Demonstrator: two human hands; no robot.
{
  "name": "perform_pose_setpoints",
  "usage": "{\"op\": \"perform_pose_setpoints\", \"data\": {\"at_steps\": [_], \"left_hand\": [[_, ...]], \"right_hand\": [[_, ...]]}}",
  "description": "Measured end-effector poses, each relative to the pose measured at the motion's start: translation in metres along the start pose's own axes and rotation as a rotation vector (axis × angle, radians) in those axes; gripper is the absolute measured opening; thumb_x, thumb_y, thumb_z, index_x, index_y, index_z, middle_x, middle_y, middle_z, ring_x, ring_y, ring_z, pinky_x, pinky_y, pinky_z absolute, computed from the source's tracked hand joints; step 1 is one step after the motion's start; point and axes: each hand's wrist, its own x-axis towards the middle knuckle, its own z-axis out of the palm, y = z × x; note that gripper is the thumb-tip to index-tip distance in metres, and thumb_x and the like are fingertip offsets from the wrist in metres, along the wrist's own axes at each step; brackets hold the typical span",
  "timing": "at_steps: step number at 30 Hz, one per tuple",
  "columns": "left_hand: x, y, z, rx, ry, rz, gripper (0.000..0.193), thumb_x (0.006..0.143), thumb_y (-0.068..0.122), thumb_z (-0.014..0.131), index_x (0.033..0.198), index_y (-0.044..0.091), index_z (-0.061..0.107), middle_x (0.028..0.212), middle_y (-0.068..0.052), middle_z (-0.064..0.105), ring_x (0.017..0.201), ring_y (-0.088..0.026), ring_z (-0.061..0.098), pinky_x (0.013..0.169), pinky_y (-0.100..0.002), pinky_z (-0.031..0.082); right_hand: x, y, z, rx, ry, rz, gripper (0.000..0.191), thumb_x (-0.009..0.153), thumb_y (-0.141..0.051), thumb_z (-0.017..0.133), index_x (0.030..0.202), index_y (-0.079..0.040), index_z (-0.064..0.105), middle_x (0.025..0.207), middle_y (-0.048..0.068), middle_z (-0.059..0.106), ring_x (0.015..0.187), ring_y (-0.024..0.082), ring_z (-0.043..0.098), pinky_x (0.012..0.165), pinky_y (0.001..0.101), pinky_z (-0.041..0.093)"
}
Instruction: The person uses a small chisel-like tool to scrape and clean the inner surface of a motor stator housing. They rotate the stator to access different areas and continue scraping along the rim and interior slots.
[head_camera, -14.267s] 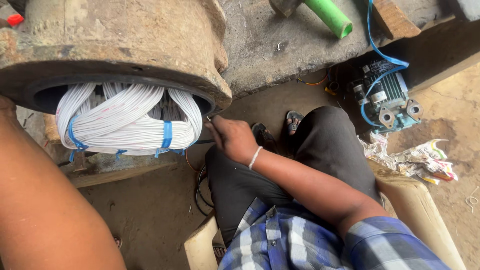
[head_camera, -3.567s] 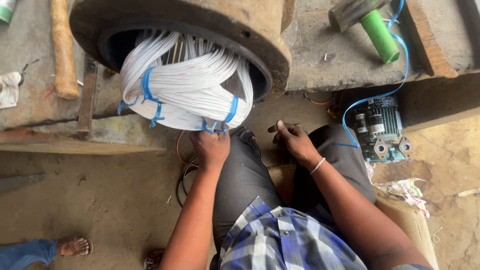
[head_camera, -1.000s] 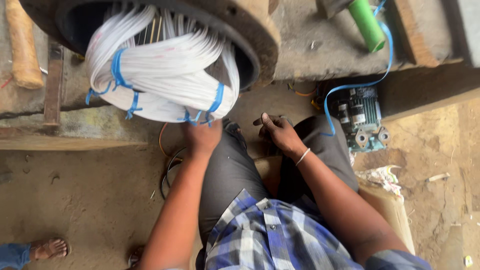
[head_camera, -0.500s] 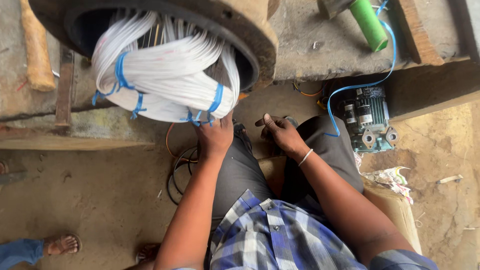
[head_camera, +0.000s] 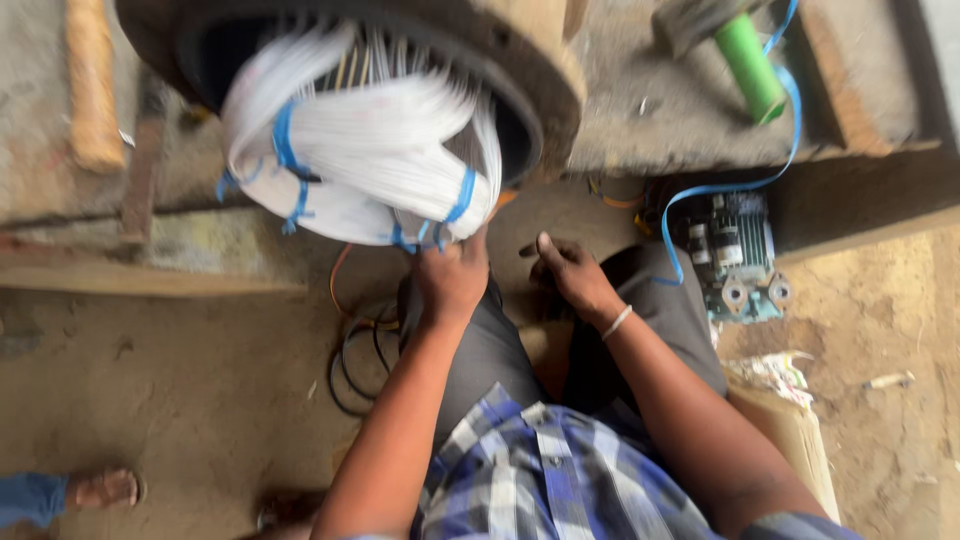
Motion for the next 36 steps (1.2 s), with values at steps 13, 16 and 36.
{"op": "perform_pose_setpoints", "data": {"at_steps": [13, 16, 36], "left_hand": [[-0.003, -0.016, 0.001, 0.156, 0.008, 0.016, 0.018, 0.096, 0.018, 0.074, 0.095, 0.0, 0.069, 0.088, -0.019, 0.073, 0.083, -0.042, 0.069, 0.076, -0.046, 0.053], [0.003, -0.011, 0.007, 0.053, 0.038, 0.176, 0.021, 0.098, 0.02, 0.071, 0.102, -0.001, 0.068, 0.094, -0.02, 0.072, 0.087, -0.041, 0.07, 0.078, -0.045, 0.054], [-0.014, -0.009, -0.004, -0.067, -0.205, -0.158, 0.014, 0.102, 0.012, 0.06, 0.104, 0.001, 0.068, 0.087, -0.013, 0.074, 0.08, -0.029, 0.073, 0.072, -0.039, 0.055]], "right_hand": [[0.004, 0.008, 0.001, -0.048, -0.046, 0.072, 0.059, 0.104, -0.051, 0.046, 0.115, 0.001, 0.071, 0.075, 0.004, 0.064, 0.066, 0.011, 0.055, 0.063, 0.0276, 0.048], [0.002, 0.007, 0.001, -0.021, -0.006, 0.05, 0.058, 0.104, -0.051, 0.048, 0.113, 0.002, 0.071, 0.075, 0.005, 0.063, 0.066, 0.011, 0.056, 0.064, 0.028, 0.049], [-0.008, 0.003, 0.002, -0.197, 0.161, -0.083, 0.045, 0.104, -0.039, 0.056, 0.112, 0.003, 0.069, 0.082, 0.001, 0.067, 0.069, 0.009, 0.058, 0.063, 0.0286, 0.049]]}}
